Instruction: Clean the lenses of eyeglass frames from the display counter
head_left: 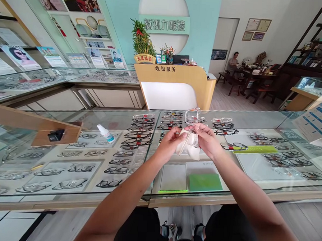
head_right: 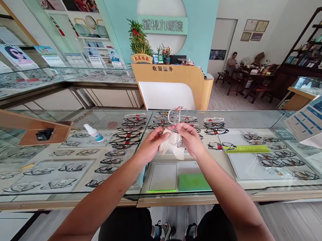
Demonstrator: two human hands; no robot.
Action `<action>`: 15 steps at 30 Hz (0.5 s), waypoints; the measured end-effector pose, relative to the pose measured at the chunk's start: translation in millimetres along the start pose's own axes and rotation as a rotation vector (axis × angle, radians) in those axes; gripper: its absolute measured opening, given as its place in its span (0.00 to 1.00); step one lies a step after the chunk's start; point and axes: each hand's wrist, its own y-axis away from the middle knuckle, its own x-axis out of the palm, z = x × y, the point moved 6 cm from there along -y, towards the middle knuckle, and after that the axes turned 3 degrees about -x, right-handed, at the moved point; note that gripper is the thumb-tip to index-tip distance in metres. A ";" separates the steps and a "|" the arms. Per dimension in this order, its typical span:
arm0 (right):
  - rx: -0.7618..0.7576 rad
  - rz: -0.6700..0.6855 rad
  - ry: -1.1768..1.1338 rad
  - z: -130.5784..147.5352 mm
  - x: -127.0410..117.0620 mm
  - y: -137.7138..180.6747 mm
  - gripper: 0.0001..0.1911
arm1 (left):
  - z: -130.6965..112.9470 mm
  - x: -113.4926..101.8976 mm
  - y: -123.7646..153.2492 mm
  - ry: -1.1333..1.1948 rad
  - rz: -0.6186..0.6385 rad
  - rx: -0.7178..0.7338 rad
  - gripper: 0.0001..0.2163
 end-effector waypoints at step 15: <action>-0.011 -0.056 -0.015 -5.7 -1.0 3.1 0.15 | 11.2 3.6 0.0 0.029 0.050 -0.149 0.23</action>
